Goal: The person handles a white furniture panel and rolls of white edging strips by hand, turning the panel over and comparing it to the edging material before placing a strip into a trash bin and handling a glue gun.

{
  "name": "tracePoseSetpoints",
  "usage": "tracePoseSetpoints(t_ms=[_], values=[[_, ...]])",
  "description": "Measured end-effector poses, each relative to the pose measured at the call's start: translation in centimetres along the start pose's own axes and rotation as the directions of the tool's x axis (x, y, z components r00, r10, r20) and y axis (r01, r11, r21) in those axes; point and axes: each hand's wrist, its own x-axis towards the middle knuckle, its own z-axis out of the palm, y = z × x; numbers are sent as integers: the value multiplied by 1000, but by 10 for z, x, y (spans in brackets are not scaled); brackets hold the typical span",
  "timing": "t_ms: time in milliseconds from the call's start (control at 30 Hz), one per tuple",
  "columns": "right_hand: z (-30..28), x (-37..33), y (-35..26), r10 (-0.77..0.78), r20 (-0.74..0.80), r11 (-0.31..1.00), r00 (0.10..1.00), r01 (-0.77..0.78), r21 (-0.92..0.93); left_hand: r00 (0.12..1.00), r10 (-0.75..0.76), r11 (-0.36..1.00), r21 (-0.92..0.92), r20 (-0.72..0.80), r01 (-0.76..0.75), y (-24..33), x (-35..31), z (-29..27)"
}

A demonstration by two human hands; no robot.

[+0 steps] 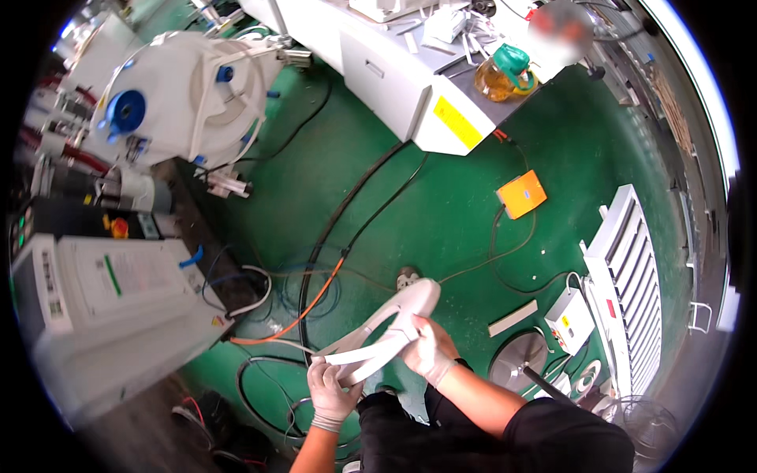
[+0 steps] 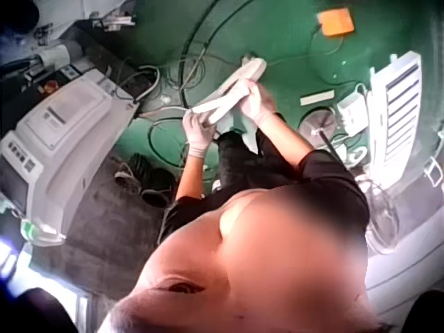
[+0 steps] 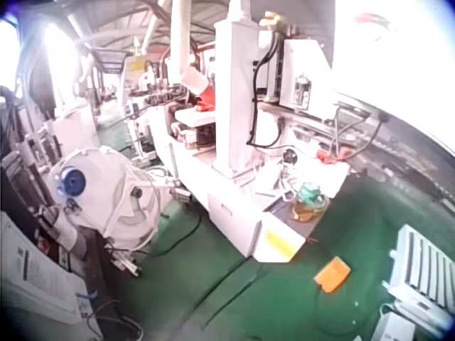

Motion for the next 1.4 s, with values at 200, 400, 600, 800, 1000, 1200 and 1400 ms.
tracePoseSetpoints(t_ms=[200,400,600,800,1000,1200,1400], values=[[111,113,-97,-45,209,949,977,107,-296,989,-133,969,-216,-60,117,50,204,-13],[312,171,-172,-6,324,657,946,248,-712,864,-409,763,-408,295,501,19,340,53],[388,274,-331,-242,740,-420,627,620,-663,797,-524,295,-815,299,499,-10,541,100],[369,358,-465,-425,863,-904,275,-174,-390,752,-599,268,-815,276,513,-88,679,129],[328,375,-469,-446,805,-895,392,-172,-412,726,-605,234,-799,327,554,-117,741,235],[334,372,-476,-462,805,-884,372,-126,-450,567,-635,128,-652,525,747,-100,813,288],[334,373,-475,-467,830,-883,305,-116,-455,610,-360,-188,-695,706,694,-56,829,296]])
